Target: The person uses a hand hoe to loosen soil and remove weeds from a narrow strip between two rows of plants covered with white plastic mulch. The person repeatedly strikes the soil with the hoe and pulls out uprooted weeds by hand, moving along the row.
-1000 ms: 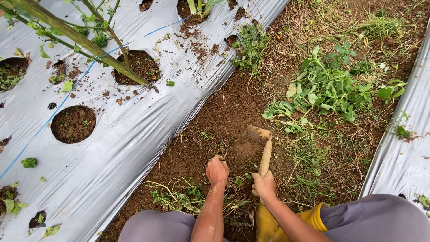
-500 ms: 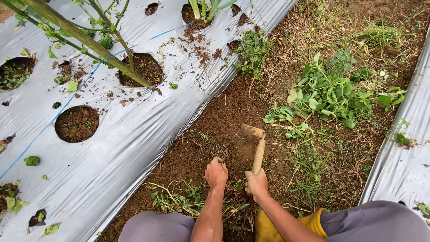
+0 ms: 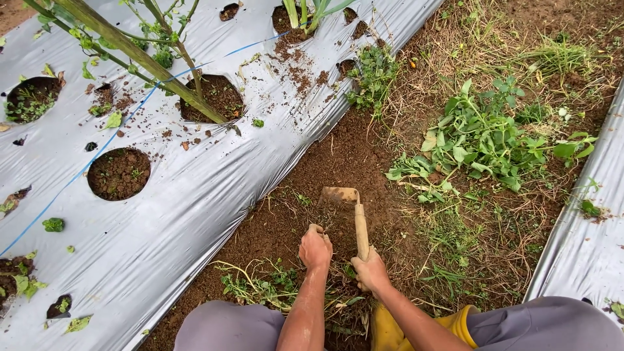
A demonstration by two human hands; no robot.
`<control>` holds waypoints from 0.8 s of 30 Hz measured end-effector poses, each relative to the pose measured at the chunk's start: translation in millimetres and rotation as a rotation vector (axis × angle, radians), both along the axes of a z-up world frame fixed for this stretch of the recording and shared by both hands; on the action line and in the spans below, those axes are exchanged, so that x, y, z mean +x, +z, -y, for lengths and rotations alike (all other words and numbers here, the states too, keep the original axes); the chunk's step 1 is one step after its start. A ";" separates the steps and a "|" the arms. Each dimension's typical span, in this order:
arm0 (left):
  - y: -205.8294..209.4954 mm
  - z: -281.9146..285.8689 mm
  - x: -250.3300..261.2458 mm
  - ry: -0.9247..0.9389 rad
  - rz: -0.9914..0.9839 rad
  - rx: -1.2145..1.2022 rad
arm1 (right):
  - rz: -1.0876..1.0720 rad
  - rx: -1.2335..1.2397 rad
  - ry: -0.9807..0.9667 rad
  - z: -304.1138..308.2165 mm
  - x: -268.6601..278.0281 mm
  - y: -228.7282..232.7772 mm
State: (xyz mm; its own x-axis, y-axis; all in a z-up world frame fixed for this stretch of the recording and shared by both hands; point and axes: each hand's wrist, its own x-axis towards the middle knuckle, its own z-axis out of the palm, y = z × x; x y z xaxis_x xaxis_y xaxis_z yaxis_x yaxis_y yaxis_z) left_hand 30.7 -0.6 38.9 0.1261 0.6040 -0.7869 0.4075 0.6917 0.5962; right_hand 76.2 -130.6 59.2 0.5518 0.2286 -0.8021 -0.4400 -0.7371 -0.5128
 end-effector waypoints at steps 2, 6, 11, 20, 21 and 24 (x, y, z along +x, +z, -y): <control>0.4 -0.1 -1.4 0.003 -0.006 -0.002 | 0.022 -0.042 0.099 11.8 -3.9 -9.2; -94.6 0.0 1.4 -0.750 -0.341 0.723 | 0.013 -0.111 0.259 29.1 -5.9 -7.8; -85.3 11.0 -13.0 -1.137 -0.240 0.794 | -0.044 -0.198 0.348 54.8 -21.6 -10.2; -100.7 19.0 -22.8 -1.079 -0.275 0.718 | 0.086 -0.085 0.025 5.6 -26.6 10.5; -70.4 11.5 -19.1 -1.023 -0.296 0.600 | 0.114 -0.007 -0.080 -9.2 -18.5 9.9; -53.5 4.1 -18.2 -0.748 -0.236 0.531 | 0.063 0.037 -0.083 -22.4 -3.5 11.4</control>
